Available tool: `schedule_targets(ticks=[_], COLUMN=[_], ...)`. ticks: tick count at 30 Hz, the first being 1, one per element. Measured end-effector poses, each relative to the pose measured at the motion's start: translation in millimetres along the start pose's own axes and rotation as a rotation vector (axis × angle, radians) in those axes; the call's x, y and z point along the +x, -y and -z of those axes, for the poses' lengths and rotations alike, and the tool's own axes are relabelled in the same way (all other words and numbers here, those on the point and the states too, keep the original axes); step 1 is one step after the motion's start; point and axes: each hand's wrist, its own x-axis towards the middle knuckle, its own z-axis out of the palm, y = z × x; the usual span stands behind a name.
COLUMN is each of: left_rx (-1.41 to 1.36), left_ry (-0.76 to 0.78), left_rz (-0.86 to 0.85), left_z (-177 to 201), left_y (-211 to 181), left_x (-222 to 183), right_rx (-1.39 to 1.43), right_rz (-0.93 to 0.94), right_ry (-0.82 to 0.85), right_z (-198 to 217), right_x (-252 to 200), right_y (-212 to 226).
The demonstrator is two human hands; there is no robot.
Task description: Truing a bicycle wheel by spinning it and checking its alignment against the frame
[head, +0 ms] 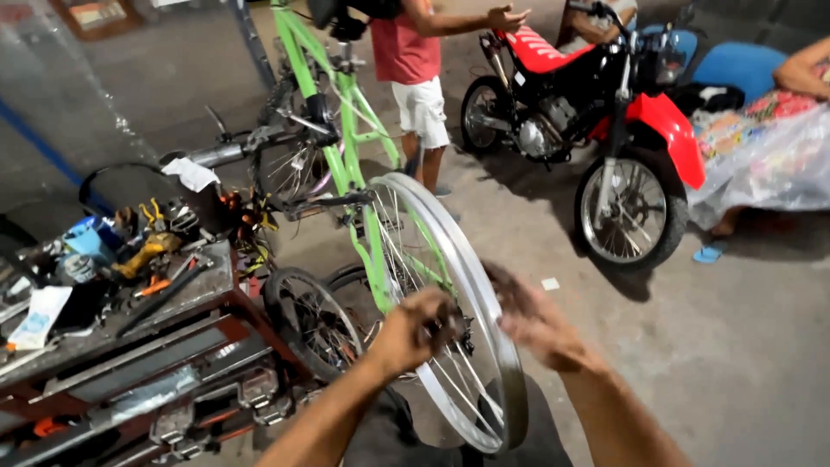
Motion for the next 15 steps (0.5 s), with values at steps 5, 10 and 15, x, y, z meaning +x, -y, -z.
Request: schedule_targets(ticks=[5,10,15], left_rx=[0.239,0.368,-0.164], left_ry=[0.331,0.476,0.210], left_rz=[-0.231,-0.224,0.319], left_z=[-43.6,-29.7,8.8], left_y=[41.7,18.9,-12.3], left_x=[-41.1,-26.5,17.4], right_rx=[0.185,-0.067,-0.306], right_rz=[-0.366,-0.270,-0.402], right_ry=[-0.149,-0.228,-0.152], right_z=[-29.0,-26.0,-24.0], right_x=[-72.5,-82.5,17.3], right_y=[-38.1,-48.4,10.7])
